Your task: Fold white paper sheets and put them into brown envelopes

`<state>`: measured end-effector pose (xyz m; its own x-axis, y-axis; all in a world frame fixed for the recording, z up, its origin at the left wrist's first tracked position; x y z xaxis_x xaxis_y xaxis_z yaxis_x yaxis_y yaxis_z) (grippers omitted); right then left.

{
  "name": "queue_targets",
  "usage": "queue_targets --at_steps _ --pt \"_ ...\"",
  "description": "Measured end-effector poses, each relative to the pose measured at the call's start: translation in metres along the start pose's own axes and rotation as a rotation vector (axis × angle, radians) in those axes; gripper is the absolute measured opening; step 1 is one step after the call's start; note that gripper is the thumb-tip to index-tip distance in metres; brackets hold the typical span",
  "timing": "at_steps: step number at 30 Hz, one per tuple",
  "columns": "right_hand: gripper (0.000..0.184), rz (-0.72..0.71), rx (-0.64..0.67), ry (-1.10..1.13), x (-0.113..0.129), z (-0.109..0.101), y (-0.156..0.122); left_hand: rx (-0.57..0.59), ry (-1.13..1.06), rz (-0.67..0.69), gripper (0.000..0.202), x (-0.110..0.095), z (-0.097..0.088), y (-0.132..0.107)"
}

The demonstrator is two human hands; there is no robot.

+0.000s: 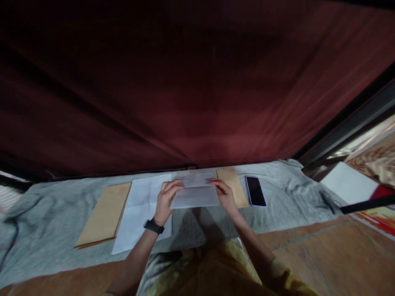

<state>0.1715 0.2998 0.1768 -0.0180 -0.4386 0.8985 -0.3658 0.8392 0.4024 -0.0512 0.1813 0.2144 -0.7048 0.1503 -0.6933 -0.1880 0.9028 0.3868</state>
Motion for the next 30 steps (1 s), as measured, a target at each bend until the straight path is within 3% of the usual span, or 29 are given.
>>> queue_targets --at_steps 7,12,17,21,24,30 --pt "0.031 0.022 0.176 -0.168 -0.052 0.014 -0.079 0.194 0.115 0.031 0.042 0.021 0.055 -0.08" --pt "0.036 -0.036 0.302 -0.369 -0.072 0.013 -0.119 0.23 0.144 -0.051 0.043 0.033 0.071 -0.108" --pt "0.029 -0.049 0.287 -0.479 -0.073 0.013 -0.124 0.239 0.113 -0.1 0.038 0.04 0.077 -0.109" --pt "0.029 -0.009 0.251 -0.513 -0.071 0.015 -0.119 0.128 0.163 -0.233 0.017 0.056 0.079 -0.103" --pt "0.029 0.034 0.183 -0.577 -0.069 0.017 -0.113 0.094 0.225 -0.306 0.024 0.061 0.084 -0.096" --pt "0.018 0.182 0.115 -0.782 -0.071 0.025 -0.1 0.162 0.451 -0.426 0.028 0.059 0.089 -0.082"
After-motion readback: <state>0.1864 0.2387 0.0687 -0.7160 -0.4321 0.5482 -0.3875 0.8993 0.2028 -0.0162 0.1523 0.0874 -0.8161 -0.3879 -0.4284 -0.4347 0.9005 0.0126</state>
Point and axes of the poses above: each hand's wrist, its own y-axis towards the middle knuckle, its own z-axis out of the palm, x = y × z, the point moved 8 cm from there along y, towards the middle knuckle, and after that the axes turned 5 degrees about -y, right-handed, at the moved point
